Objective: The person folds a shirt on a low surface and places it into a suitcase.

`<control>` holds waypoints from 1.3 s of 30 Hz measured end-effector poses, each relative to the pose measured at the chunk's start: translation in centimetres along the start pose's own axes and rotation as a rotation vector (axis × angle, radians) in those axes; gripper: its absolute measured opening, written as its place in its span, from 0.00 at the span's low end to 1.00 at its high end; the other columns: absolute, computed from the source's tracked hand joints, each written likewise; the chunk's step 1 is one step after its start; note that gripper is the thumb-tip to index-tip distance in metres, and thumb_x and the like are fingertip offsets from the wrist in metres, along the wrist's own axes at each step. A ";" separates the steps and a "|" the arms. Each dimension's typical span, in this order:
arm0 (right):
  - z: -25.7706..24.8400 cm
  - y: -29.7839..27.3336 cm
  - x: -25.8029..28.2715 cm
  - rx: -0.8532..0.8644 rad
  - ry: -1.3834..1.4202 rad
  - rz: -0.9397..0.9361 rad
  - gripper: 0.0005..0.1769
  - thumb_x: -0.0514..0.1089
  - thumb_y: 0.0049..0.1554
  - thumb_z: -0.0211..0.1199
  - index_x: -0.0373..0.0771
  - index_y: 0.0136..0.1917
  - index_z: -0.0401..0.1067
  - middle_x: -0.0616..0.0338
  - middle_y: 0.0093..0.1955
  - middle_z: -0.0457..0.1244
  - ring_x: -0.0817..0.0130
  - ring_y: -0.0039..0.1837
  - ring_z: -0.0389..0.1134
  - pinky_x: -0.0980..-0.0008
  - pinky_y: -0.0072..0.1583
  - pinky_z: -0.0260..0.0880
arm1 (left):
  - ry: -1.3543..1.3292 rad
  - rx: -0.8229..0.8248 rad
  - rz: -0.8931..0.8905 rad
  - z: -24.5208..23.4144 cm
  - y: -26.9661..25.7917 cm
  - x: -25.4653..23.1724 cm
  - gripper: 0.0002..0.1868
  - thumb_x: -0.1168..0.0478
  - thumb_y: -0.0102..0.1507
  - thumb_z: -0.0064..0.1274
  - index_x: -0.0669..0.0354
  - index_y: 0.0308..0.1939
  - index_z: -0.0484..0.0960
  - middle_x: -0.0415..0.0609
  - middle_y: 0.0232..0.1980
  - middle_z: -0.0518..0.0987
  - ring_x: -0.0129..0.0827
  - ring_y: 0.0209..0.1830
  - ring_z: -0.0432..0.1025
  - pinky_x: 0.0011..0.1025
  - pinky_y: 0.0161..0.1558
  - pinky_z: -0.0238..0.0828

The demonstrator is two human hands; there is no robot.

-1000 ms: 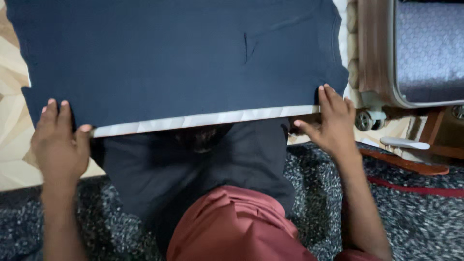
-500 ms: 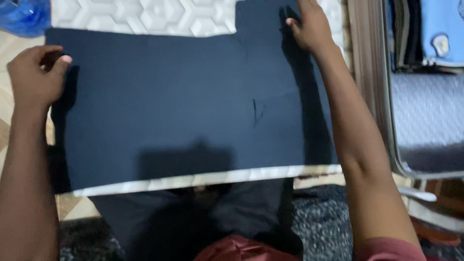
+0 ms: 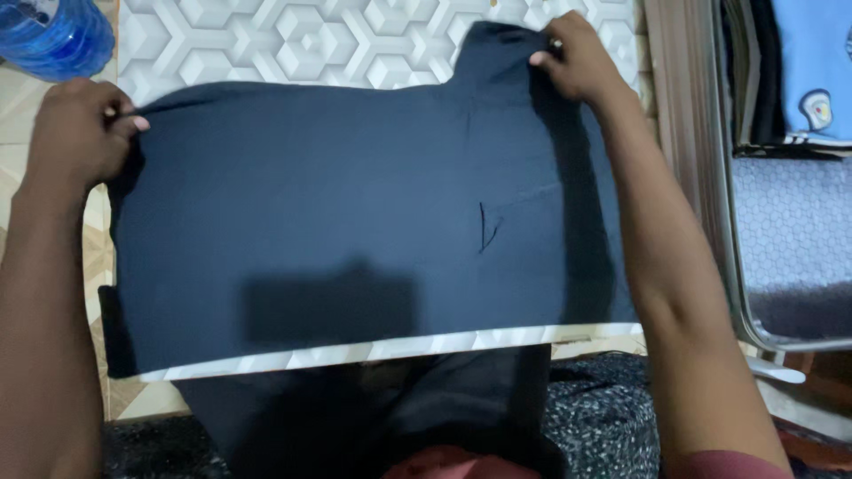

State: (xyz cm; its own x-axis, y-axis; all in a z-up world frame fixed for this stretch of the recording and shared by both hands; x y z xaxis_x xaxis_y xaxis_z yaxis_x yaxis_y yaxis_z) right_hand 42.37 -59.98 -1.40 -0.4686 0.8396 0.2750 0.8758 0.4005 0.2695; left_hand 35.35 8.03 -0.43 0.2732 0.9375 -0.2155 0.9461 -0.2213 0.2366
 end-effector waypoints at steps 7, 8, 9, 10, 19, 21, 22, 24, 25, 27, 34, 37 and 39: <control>-9.3 -16.4 9.1 -0.227 0.675 0.171 0.27 0.49 0.69 0.67 0.31 0.72 0.65 0.54 0.66 0.64 0.63 0.70 0.65 0.67 0.72 0.64 | -0.294 -0.189 -0.007 -3.8 -10.7 -1.6 0.06 0.68 0.72 0.57 0.67 0.47 0.75 0.53 0.49 0.77 0.40 0.49 0.73 0.34 0.54 0.70; -9.5 -18.7 10.8 -0.199 0.625 0.210 0.24 0.47 0.65 0.69 0.32 0.67 0.67 0.54 0.63 0.65 0.63 0.68 0.66 0.66 0.71 0.65 | -0.301 -0.182 -0.014 -4.0 -12.3 -1.9 0.06 0.68 0.72 0.57 0.66 0.46 0.75 0.52 0.49 0.77 0.40 0.48 0.73 0.33 0.55 0.70; -9.6 -20.8 12.2 -0.171 0.576 0.248 0.21 0.45 0.61 0.72 0.33 0.62 0.70 0.54 0.60 0.65 0.63 0.66 0.66 0.66 0.69 0.66 | -0.331 -0.150 -0.029 -3.9 -13.8 -2.6 0.07 0.68 0.72 0.58 0.65 0.45 0.74 0.51 0.50 0.77 0.39 0.49 0.73 0.32 0.55 0.71; -9.5 -22.6 13.7 -0.101 0.454 0.205 0.20 0.42 0.57 0.73 0.34 0.58 0.71 0.53 0.60 0.66 0.61 0.65 0.68 0.64 0.67 0.67 | -0.308 -0.123 -0.029 -4.1 -14.8 -3.2 0.08 0.68 0.71 0.59 0.64 0.46 0.74 0.52 0.51 0.78 0.41 0.50 0.73 0.34 0.57 0.71; -5.4 -28.2 19.0 -0.020 0.209 0.198 0.19 0.29 0.43 0.66 0.33 0.50 0.72 0.49 0.49 0.64 0.48 0.57 0.64 0.56 0.58 0.66 | -0.081 -0.116 0.178 -5.5 -17.4 -10.5 0.32 0.72 0.56 0.60 0.64 0.66 0.74 0.63 0.63 0.75 0.59 0.67 0.67 0.49 0.70 0.62; -5.4 -28.2 18.8 -0.007 0.209 0.214 0.19 0.29 0.42 0.66 0.33 0.50 0.73 0.49 0.48 0.64 0.48 0.56 0.64 0.56 0.57 0.66 | -0.068 -0.092 0.155 -5.4 -17.3 -10.4 0.31 0.71 0.58 0.60 0.63 0.66 0.74 0.62 0.60 0.75 0.59 0.67 0.68 0.50 0.69 0.62; -5.5 -28.2 18.5 0.008 0.204 0.219 0.19 0.29 0.42 0.66 0.33 0.50 0.73 0.49 0.47 0.64 0.49 0.55 0.64 0.56 0.57 0.67 | -0.064 -0.080 0.143 -4.9 -17.3 -10.1 0.31 0.70 0.59 0.60 0.62 0.67 0.75 0.62 0.58 0.75 0.59 0.67 0.68 0.50 0.69 0.62; -5.9 -28.2 17.9 0.039 0.183 0.211 0.20 0.30 0.42 0.67 0.33 0.50 0.73 0.49 0.47 0.64 0.49 0.55 0.65 0.56 0.58 0.67 | -0.040 -0.040 0.084 -3.7 -17.5 -8.5 0.27 0.69 0.58 0.60 0.60 0.63 0.76 0.58 0.57 0.76 0.56 0.60 0.68 0.48 0.67 0.62; -6.1 -28.2 17.5 0.055 0.167 0.197 0.20 0.30 0.42 0.68 0.33 0.50 0.74 0.50 0.47 0.64 0.49 0.56 0.65 0.55 0.59 0.67 | -0.024 -0.049 0.083 -2.7 -17.4 -7.8 0.25 0.70 0.57 0.59 0.59 0.60 0.77 0.57 0.55 0.76 0.55 0.58 0.67 0.47 0.66 0.62; -6.6 -28.3 17.6 0.061 0.156 0.172 0.21 0.32 0.42 0.69 0.33 0.52 0.74 0.49 0.50 0.65 0.49 0.58 0.65 0.55 0.61 0.67 | 0.023 -0.091 0.089 -1.2 -17.9 -5.9 0.22 0.71 0.56 0.58 0.56 0.54 0.80 0.55 0.50 0.74 0.53 0.55 0.66 0.45 0.64 0.63; -8.0 -25.6 23.8 -0.082 0.070 0.099 0.40 0.48 0.47 0.79 0.30 0.68 0.69 0.42 0.59 0.64 0.43 0.63 0.63 0.46 0.69 0.59 | -0.016 -0.282 0.051 0.2 -18.0 -4.2 0.12 0.73 0.53 0.56 0.59 0.38 0.75 0.55 0.47 0.71 0.53 0.54 0.66 0.45 0.58 0.60; -6.3 -23.0 26.7 -0.102 0.120 0.009 0.35 0.47 0.51 0.77 0.32 0.67 0.71 0.43 0.62 0.65 0.44 0.65 0.64 0.49 0.69 0.61 | -0.065 -0.330 0.110 -1.0 -17.7 -6.6 0.18 0.73 0.48 0.58 0.60 0.41 0.74 0.57 0.47 0.72 0.56 0.56 0.66 0.48 0.61 0.60; -4.3 -21.2 28.5 -0.089 0.164 -0.025 0.30 0.45 0.53 0.76 0.34 0.65 0.72 0.44 0.62 0.65 0.44 0.65 0.64 0.52 0.67 0.63 | -0.084 -0.359 0.147 -2.0 -17.8 -7.9 0.18 0.72 0.49 0.60 0.61 0.40 0.72 0.56 0.46 0.71 0.55 0.55 0.66 0.48 0.63 0.60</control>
State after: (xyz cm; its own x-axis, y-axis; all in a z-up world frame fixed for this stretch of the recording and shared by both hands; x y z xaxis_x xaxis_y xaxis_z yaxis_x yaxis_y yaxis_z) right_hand 9.99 -46.12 4.73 -0.5094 0.7556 0.4118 0.8531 0.3808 0.3567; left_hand 15.97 5.08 -1.08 0.4291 0.8740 -0.2280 0.7787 -0.2300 0.5837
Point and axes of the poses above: each hand's wrist, its own y-axis towards the middle knuckle, its own z-axis out of the palm, x = y × z, the point moved 3 cm from there along y, towards the middle knuckle
